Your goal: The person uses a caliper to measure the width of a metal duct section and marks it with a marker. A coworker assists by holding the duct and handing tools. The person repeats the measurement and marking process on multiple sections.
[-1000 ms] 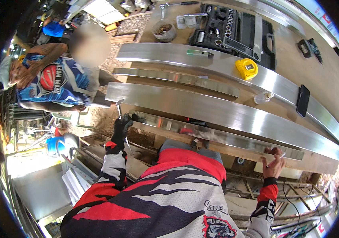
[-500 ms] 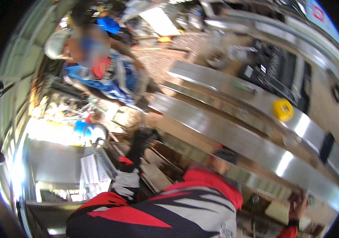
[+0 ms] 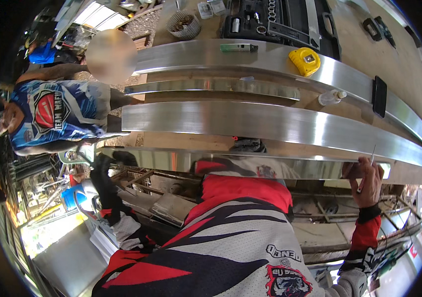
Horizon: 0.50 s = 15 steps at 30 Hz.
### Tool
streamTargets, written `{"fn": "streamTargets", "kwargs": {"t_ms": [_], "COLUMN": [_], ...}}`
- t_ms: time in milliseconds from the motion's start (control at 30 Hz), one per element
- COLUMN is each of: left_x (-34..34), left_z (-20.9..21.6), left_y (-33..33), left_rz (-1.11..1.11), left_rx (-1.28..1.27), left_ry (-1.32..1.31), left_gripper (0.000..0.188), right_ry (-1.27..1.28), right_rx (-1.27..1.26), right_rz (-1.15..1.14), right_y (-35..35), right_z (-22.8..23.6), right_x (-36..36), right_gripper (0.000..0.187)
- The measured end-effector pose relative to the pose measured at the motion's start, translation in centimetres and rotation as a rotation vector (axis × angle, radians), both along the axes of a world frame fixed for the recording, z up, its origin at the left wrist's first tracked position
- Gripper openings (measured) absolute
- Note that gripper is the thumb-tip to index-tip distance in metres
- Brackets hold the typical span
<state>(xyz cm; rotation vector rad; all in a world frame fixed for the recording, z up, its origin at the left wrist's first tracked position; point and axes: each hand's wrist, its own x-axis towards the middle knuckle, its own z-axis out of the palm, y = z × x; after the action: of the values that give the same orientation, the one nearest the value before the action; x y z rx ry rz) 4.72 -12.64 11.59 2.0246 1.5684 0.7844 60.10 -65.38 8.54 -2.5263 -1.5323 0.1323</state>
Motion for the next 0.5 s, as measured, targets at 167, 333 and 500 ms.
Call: {"fn": "streamTargets", "kwargs": {"t_ms": [167, 333, 500], "left_x": [-2.2, -0.1, 0.9], "left_z": [-0.2, -7.1, -9.1], "left_y": [7.6, 10.4, 10.7], "left_rz": [-0.235, -0.162, -0.164], "left_rx": [0.130, -0.102, -0.203], "left_ry": [0.168, -0.031, -0.159], "left_gripper": [0.026, 0.038, 0.043], "right_ry": [-0.008, 0.109, 0.122], "right_rx": [0.090, 0.081, 0.107], "right_rz": [-0.003, -0.155, -0.188], "right_y": [6.8, 9.2, 9.5], "right_z": [1.2, -3.0, -5.6], "right_x": [-2.8, -2.7, -2.1], "right_gripper": [0.071, 0.057, 0.057]}}
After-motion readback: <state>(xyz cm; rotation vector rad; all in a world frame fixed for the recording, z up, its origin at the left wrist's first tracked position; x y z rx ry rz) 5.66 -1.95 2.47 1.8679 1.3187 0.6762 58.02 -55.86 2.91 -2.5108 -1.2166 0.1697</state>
